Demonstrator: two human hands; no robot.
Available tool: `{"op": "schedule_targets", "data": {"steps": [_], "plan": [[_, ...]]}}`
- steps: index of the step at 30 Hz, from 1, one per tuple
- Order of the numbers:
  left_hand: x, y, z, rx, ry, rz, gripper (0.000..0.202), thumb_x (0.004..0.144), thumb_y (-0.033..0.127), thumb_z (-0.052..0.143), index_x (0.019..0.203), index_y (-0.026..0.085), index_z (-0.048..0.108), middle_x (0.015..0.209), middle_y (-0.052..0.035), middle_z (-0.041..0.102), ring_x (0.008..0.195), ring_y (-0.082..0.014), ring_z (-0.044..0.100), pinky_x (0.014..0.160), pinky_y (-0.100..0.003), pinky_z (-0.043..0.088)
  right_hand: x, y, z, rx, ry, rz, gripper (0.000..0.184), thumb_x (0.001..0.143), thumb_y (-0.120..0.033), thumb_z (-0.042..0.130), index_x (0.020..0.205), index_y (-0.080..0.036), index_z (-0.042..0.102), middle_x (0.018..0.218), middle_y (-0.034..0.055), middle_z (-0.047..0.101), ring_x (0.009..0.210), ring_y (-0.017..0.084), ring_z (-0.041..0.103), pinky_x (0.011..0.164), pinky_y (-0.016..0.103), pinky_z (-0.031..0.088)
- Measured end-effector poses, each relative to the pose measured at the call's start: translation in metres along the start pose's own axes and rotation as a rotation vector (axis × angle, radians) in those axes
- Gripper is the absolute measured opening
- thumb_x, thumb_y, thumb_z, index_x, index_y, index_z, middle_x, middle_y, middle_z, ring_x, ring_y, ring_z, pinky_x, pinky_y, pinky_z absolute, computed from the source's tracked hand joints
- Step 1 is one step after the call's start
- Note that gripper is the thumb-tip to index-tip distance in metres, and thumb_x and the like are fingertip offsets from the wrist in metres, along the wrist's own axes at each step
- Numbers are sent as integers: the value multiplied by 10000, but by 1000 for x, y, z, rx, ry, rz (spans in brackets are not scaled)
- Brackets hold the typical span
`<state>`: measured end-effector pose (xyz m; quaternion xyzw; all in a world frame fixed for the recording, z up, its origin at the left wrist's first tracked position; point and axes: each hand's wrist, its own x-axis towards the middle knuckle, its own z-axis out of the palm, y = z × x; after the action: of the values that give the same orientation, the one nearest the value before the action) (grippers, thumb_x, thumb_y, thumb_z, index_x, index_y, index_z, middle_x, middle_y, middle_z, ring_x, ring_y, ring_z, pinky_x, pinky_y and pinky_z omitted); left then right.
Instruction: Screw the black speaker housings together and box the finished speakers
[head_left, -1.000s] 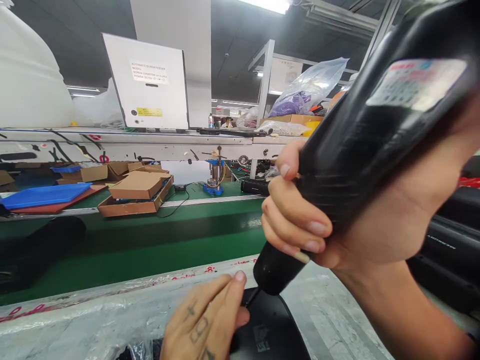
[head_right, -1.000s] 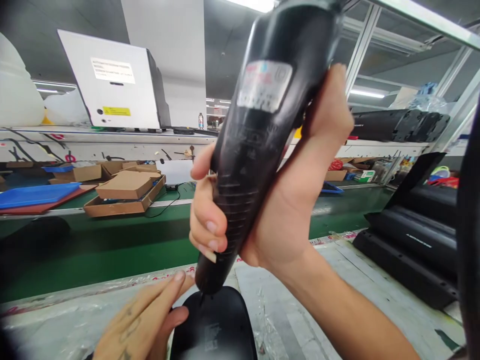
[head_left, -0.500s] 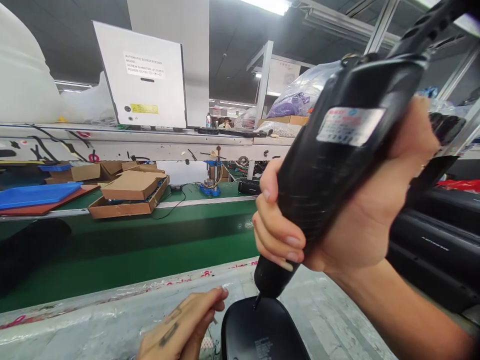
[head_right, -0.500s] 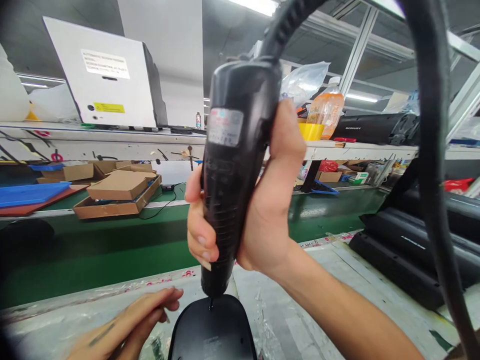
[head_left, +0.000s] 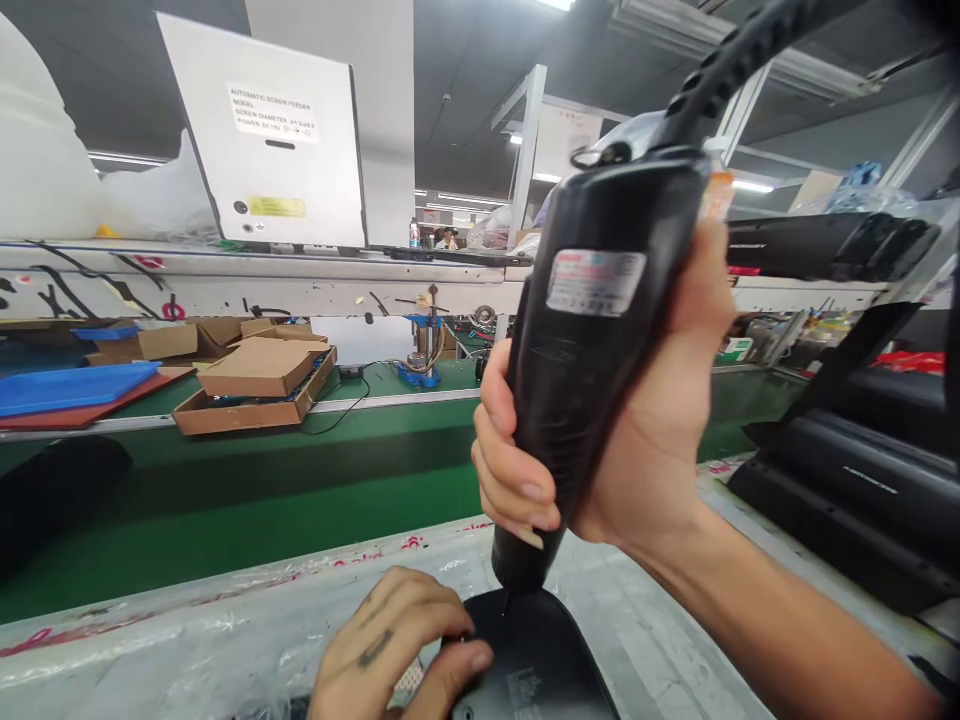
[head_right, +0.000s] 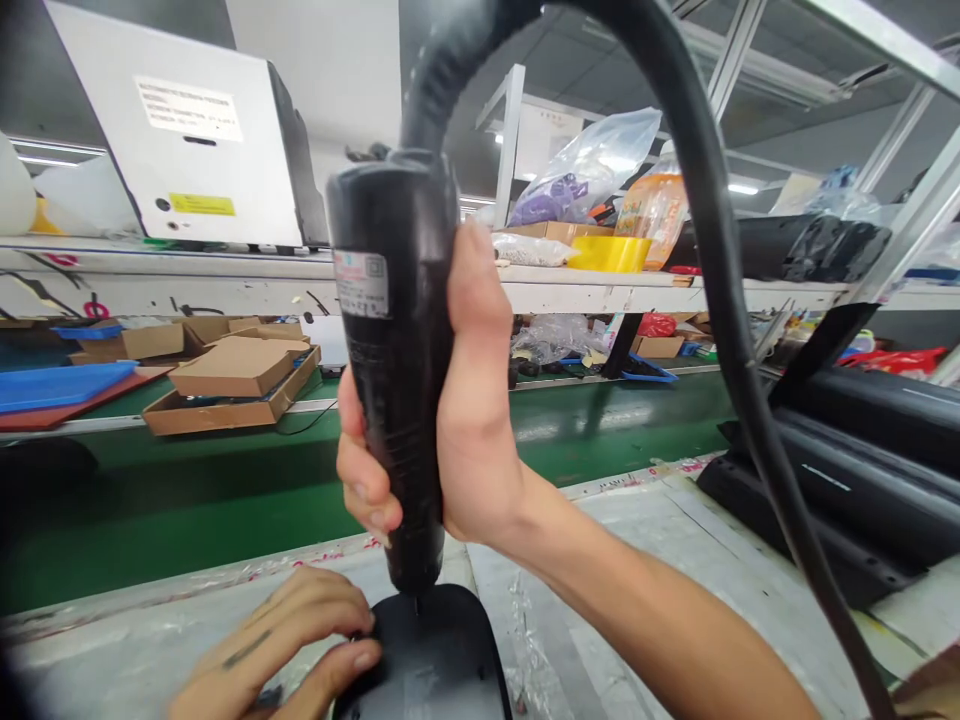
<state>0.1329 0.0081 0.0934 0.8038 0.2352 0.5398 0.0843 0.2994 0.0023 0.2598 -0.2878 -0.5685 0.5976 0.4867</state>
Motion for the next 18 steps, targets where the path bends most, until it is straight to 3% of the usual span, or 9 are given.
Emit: {"op": "schedule_targets", "data": {"steps": [2,5,9,14,16,18], "plan": [[-1,4,4,20,15,20,277,910,474,654,801,230,728,787,-63,706,787,-207,669,720,-309,588,-3,3,-4,13,-1,-64,993,511,-1120,62,681,-192,371,439,-17,358,336,127,345,333,236,323],[1,10,5,30,19,41,268,922,461,640,815,232,729,799,-63,718,797,-206,674,725,-311,590,-12,0,-10,-4,1,-162,841,652,-1022,392,737,-188,458,468,-20,368,414,156,436,385,255,417],[4,14,0,31,-43,80,158,952,333,620,882,228,714,825,-45,741,791,-185,678,717,-284,580,-27,-15,-8,24,26,-194,772,758,-936,403,760,-175,529,505,2,387,532,187,519,467,274,495],[10,19,-3,-21,-191,137,63,953,169,619,990,218,633,840,29,747,774,-117,659,728,-212,556,-34,-31,9,61,8,-167,738,776,-898,414,747,-171,542,503,12,398,520,188,509,465,282,488],[6,20,-4,-46,-180,160,48,970,219,605,1010,229,632,859,34,754,805,-111,684,765,-192,567,-34,-35,16,88,-18,-130,742,768,-902,400,714,-172,522,485,13,393,468,173,471,433,270,452],[-8,17,-11,49,-140,122,263,964,403,607,1166,237,629,1036,-16,771,960,-159,719,854,-219,588,-37,-37,20,128,-56,-80,759,749,-916,383,683,-168,490,458,10,391,404,149,421,399,245,401]]}}
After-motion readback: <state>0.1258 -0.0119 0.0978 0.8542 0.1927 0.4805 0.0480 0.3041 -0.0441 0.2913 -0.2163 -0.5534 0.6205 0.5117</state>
